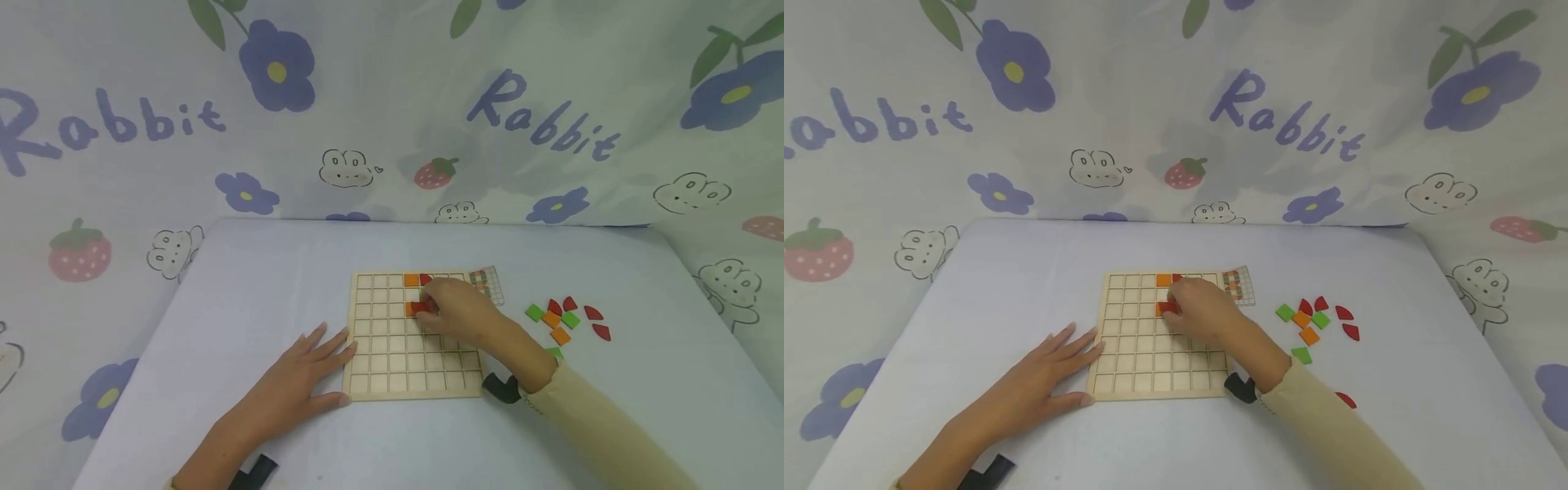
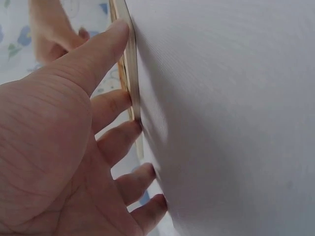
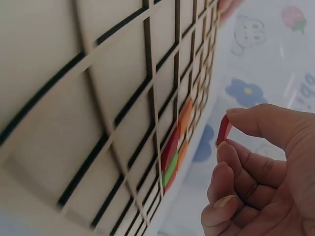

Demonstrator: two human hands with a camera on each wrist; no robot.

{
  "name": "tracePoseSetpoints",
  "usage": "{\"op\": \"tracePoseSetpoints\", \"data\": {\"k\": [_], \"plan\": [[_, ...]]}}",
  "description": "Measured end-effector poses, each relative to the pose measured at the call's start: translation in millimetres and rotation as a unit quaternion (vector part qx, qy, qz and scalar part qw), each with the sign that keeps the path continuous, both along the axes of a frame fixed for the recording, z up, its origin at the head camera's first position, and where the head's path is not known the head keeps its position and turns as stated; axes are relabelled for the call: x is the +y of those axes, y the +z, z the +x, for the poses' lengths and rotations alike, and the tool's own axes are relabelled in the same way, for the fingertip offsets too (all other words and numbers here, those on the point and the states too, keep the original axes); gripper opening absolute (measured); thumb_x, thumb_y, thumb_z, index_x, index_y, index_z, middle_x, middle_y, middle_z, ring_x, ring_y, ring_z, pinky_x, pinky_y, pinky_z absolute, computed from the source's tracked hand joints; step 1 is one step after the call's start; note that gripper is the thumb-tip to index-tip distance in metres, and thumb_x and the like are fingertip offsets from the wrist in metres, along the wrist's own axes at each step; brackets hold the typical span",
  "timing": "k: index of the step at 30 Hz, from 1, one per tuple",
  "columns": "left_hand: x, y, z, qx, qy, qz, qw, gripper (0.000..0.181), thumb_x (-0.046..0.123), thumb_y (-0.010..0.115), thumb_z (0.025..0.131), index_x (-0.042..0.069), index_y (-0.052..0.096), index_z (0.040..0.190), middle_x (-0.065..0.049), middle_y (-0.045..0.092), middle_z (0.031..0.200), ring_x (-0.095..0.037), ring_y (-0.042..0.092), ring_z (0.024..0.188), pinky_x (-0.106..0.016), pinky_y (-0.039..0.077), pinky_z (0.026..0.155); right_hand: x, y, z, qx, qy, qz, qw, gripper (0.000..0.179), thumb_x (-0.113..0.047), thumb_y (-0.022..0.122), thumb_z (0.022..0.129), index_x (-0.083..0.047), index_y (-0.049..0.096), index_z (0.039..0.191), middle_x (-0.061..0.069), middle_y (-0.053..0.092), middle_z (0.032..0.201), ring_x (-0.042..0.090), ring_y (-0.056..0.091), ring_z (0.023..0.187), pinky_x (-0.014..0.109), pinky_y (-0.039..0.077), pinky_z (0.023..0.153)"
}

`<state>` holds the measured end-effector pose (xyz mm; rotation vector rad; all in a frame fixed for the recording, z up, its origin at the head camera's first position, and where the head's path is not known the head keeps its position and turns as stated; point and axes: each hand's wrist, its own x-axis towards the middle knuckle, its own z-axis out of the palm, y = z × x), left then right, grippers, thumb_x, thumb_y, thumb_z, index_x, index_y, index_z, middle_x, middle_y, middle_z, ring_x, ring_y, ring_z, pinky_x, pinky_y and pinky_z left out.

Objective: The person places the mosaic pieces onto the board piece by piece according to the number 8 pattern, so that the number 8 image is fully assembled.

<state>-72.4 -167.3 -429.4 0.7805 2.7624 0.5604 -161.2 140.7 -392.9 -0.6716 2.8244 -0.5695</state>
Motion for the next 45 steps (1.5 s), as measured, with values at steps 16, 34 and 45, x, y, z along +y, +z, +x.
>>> {"op": "tracePoseSetpoints", "data": {"k": [16,34,45], "plan": [[-1.9,0.5,-0.1,0.001,-0.003,0.006,1.0,0.079,0.05,0.078,0.091,0.02,0.05,0.158,0.0,0.033,0.168,-0.04,0.02,0.157,-0.06,0.021,0.125,-36.4,-23.5,-18.0,0.006,0.038,0.024,0.999,0.013,-0.024,0.073,0.099,-0.013,0.07,0.093,-0.006,0.064,0.083,0.011,0.057,0.073,0.026,0.052,0.063],[1.2,2.0,-2.3,-0.005,0.004,-0.01,0.9999,0.08,0.048,0.081,0.089,0.02,0.05,0.158,0.001,0.033,0.169,-0.039,0.019,0.157,-0.059,0.022,0.125,-33.3,-21.2,-15.7,0.023,0.026,0.025,0.9991,0.012,-0.022,0.074,0.099,-0.011,0.072,0.1,-0.004,0.068,0.088,0.011,0.058,0.074,0.027,0.053,0.065],[4.0,2.8,-1.2,-0.019,0.015,-0.016,0.9996,0.081,0.048,0.082,0.088,0.021,0.051,0.157,0.001,0.034,0.168,-0.038,0.017,0.158,-0.06,0.021,0.125,0.6,-7.9,2.5,0.003,-0.001,0.01,0.9999,0.027,-0.023,0.07,0.1,-0.007,0.072,0.122,-0.003,0.066,0.096,0.014,0.058,0.086,0.031,0.055,0.077]]}}
